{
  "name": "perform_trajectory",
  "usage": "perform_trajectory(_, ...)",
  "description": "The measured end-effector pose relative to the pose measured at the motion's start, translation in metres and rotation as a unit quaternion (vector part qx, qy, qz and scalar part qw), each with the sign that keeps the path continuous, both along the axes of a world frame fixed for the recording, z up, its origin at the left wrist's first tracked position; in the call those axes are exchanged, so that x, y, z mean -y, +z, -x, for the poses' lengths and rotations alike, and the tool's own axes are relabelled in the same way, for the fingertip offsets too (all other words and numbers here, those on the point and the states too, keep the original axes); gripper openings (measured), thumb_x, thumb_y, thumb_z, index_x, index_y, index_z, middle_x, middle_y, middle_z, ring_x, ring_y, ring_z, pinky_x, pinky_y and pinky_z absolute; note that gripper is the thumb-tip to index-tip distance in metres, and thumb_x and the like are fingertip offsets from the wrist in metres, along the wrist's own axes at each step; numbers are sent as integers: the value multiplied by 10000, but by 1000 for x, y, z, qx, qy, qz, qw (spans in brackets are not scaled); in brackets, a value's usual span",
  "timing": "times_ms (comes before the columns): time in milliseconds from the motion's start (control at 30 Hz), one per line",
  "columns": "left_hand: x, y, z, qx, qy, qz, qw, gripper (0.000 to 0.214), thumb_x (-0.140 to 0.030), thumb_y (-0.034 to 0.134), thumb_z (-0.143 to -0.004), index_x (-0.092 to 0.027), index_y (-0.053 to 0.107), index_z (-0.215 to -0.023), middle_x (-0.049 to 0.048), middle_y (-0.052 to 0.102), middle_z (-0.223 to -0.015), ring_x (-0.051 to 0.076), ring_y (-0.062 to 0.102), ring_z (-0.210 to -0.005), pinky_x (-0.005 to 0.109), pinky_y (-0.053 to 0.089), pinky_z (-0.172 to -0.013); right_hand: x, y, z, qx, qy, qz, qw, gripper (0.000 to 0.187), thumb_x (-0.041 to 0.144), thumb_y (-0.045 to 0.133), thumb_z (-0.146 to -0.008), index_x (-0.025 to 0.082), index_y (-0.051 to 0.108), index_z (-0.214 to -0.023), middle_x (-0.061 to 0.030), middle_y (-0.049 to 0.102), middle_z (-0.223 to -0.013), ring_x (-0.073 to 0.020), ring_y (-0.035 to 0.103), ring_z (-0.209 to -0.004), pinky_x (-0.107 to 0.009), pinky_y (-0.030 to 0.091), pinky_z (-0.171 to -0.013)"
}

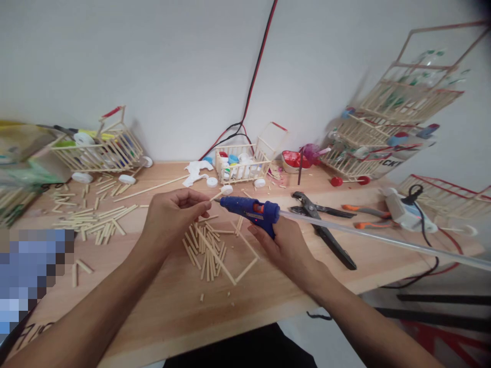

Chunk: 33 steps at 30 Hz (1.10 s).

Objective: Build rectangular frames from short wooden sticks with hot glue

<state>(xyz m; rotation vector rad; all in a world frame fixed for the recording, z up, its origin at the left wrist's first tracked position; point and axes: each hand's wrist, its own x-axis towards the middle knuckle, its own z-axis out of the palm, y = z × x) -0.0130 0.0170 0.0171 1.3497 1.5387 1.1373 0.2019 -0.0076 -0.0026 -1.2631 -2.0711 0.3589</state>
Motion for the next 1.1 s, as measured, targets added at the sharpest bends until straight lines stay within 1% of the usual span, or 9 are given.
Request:
perform_trajectory(133,0,0,0,1,1,0,1000,152,-271,744,-657,-157,714,-752,4,694,-590,101,610,-517,175,456,-477,0,2,-1,-1,2,-5,1000,287,319,498,-901,131,611,-1086,-127,704,-970,-256,661,-887,-333,506,-758)
perform_trajectory(333,1,1,0,-7,6,-7,1000,125,-258,736,-657,-159,709,-727,5,689,-586,106,608,-506,185,456,-466,0,3,-2,14,-10,5,1000,293,337,487,-902,105,630,-1010,-141,701,-913,-257,656,-837,-327,492,-724)
perform_trajectory(500,0,-1,0,0,1,-11,1000,135,-267,736,-657,-160,709,-734,11,697,-598,113,618,-516,193,464,-478,0,2,-2,7,-10,9,1000,285,337,498,-900,110,620,-1021,-136,697,-923,-252,646,-847,-321,477,-727)
perform_trajectory(633,-3,-4,2,1,5,-30,1000,135,-262,743,-646,-165,715,-737,12,699,-608,120,625,-523,201,470,-480,1,2,-6,-36,-5,33,999,240,345,486,-908,146,617,-935,-84,680,-816,-198,619,-728,-276,451,-652)
perform_trajectory(767,-5,-6,4,4,6,-45,999,127,-256,743,-652,-167,714,-738,7,694,-602,116,622,-519,198,471,-483,4,1,-11,-103,5,84,991,259,358,463,-927,158,604,-844,-20,599,-681,-132,541,-599,-232,394,-561)
perform_trajectory(867,-5,-6,4,4,0,-48,999,126,-253,740,-664,-165,711,-749,6,694,-608,114,626,-532,193,476,-496,6,2,-12,-165,28,132,977,287,381,449,-939,158,623,-887,9,537,-636,-104,490,-551,-219,377,-531)
perform_trajectory(967,-3,-5,3,3,-8,-44,999,127,-255,735,-673,-162,708,-756,7,695,-613,120,636,-554,196,485,-508,9,8,-9,-233,62,191,951,321,391,424,-953,152,638,-974,3,555,-652,-96,495,-551,-215,395,-530)
perform_trajectory(1033,-1,-4,1,6,-10,-46,999,134,-260,734,-677,-162,709,-764,8,694,-617,127,642,-568,202,492,-517,13,14,-5,-272,90,233,929,335,387,413,-960,144,639,-1001,-29,618,-734,-96,529,-575,-215,421,-534)
perform_trajectory(1100,1,-3,1,12,-8,-58,998,140,-262,737,-674,-164,709,-770,7,695,-630,131,645,-575,210,499,-525,16,18,-1,-307,116,270,905,335,386,414,-958,139,631,-1024,-82,665,-900,-111,591,-647,-227,469,-561)
